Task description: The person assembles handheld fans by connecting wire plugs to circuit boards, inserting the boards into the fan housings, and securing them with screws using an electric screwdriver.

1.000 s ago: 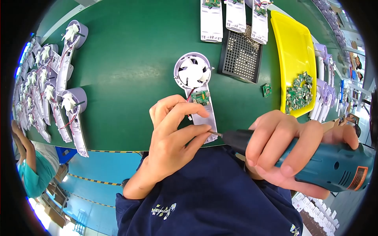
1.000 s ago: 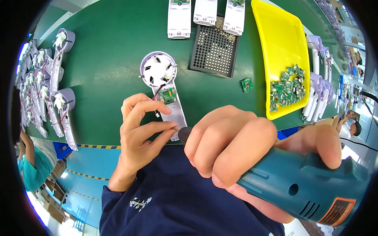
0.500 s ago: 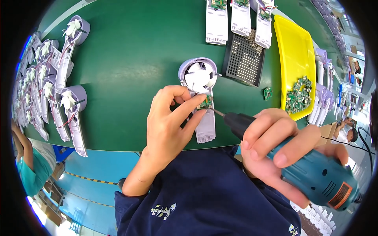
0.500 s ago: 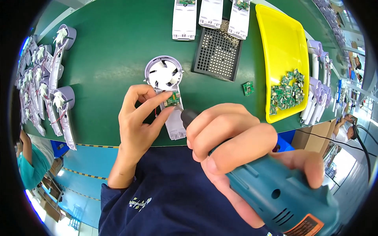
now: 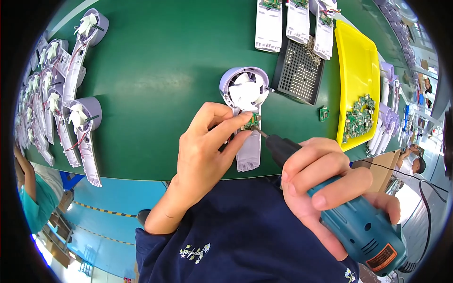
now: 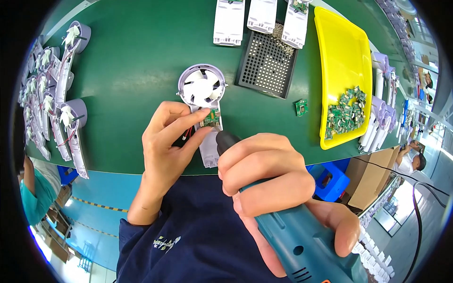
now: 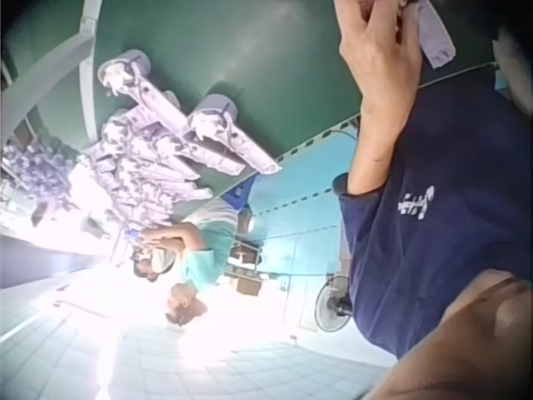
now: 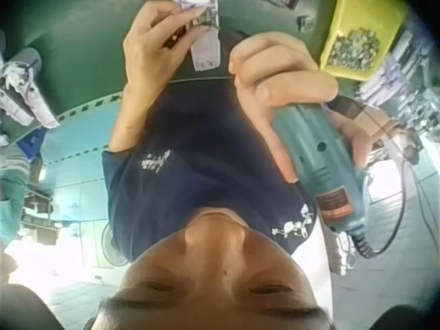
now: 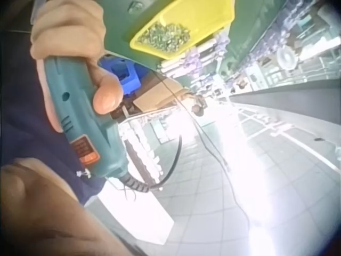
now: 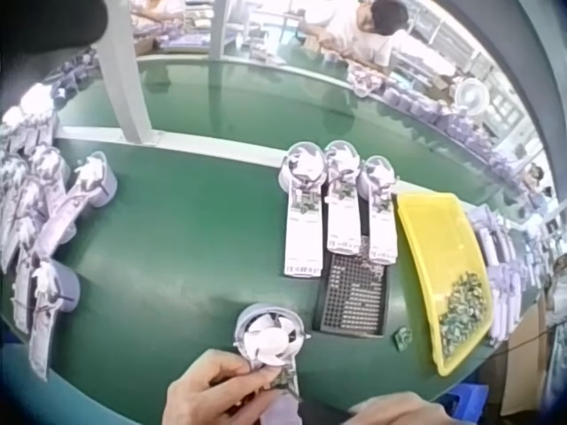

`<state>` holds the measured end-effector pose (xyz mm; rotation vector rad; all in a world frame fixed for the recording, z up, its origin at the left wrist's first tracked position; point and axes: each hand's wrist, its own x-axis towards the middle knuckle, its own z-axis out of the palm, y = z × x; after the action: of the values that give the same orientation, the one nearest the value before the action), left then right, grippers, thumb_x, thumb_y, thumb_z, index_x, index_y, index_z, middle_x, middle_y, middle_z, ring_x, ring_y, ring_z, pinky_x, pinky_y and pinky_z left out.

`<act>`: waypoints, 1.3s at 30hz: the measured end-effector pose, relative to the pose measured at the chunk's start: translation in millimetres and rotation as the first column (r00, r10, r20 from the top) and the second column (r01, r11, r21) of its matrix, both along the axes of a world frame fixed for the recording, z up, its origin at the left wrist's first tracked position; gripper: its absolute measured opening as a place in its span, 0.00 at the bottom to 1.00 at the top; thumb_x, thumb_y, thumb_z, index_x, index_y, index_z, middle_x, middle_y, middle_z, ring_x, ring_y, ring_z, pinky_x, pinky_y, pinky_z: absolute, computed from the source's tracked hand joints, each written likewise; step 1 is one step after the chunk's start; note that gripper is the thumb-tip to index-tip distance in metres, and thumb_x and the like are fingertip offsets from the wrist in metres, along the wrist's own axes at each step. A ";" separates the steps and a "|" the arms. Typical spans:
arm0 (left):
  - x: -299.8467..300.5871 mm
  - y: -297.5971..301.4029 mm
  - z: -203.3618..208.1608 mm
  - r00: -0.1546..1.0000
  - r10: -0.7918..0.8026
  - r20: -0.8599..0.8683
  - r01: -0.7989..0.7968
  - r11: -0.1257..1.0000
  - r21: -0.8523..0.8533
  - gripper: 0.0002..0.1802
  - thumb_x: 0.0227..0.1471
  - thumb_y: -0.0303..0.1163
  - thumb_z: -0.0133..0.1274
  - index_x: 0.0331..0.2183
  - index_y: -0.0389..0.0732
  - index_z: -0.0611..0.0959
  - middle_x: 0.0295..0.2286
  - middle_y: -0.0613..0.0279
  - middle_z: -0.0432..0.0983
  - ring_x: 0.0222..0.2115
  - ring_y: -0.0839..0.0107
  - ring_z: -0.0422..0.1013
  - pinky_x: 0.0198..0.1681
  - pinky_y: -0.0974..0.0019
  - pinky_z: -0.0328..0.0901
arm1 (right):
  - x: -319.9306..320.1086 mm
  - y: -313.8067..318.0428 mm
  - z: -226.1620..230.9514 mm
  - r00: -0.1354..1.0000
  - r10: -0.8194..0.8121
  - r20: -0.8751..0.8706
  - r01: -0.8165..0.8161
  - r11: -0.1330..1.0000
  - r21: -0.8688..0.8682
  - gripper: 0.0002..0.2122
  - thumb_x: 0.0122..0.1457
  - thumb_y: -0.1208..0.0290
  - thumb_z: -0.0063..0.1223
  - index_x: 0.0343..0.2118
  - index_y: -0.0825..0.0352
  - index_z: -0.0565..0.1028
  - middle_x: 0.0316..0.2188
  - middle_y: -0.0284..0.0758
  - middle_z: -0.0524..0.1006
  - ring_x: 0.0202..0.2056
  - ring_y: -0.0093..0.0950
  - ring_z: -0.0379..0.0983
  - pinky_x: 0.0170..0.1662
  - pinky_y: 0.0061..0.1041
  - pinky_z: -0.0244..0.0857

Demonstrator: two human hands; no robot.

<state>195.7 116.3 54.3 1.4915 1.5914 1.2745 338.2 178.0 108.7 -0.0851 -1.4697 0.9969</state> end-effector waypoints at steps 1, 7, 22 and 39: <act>-0.4 -0.7 -0.3 1.000 0.004 0.000 -0.004 1.000 -0.002 0.18 0.42 0.18 0.67 0.39 0.37 0.85 0.32 0.62 0.70 0.25 0.71 0.72 0.26 0.69 0.67 | -0.7 -0.2 -0.6 1.000 -0.005 0.005 0.005 1.000 0.005 0.40 0.58 0.37 0.52 0.67 0.46 0.49 0.33 0.35 0.71 0.17 0.29 0.66 0.16 0.28 0.67; -1.8 0.0 -0.1 1.000 -0.001 -0.005 0.001 1.000 -0.013 0.18 0.42 0.19 0.67 0.39 0.39 0.85 0.32 0.63 0.71 0.24 0.71 0.72 0.26 0.68 0.67 | -4.2 -0.6 0.5 0.999 0.014 0.036 -0.015 1.000 0.026 0.39 0.58 0.38 0.53 0.67 0.45 0.49 0.33 0.35 0.71 0.17 0.28 0.66 0.16 0.28 0.67; -4.8 0.8 1.9 1.000 -0.011 -0.011 0.010 0.999 -0.033 0.16 0.43 0.23 0.67 0.38 0.40 0.86 0.29 0.63 0.73 0.24 0.67 0.71 0.26 0.65 0.67 | 5.2 9.1 0.5 0.999 0.037 -0.031 -0.039 0.997 -0.065 0.41 0.57 0.35 0.51 0.68 0.50 0.50 0.33 0.35 0.72 0.17 0.28 0.67 0.18 0.27 0.64; -3.2 2.0 -1.7 1.000 0.012 0.000 -0.012 1.000 -0.023 0.21 0.38 0.19 0.69 0.39 0.41 0.87 0.28 0.64 0.75 0.26 0.72 0.71 0.27 0.70 0.66 | 0.2 0.7 -0.3 0.999 -0.049 0.009 0.050 0.999 -0.023 0.42 0.57 0.34 0.49 0.68 0.52 0.51 0.34 0.34 0.71 0.15 0.28 0.66 0.17 0.29 0.63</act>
<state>192.4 118.3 52.6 1.4697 1.6118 1.2582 338.4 178.7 108.4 -0.1420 -1.4570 0.9747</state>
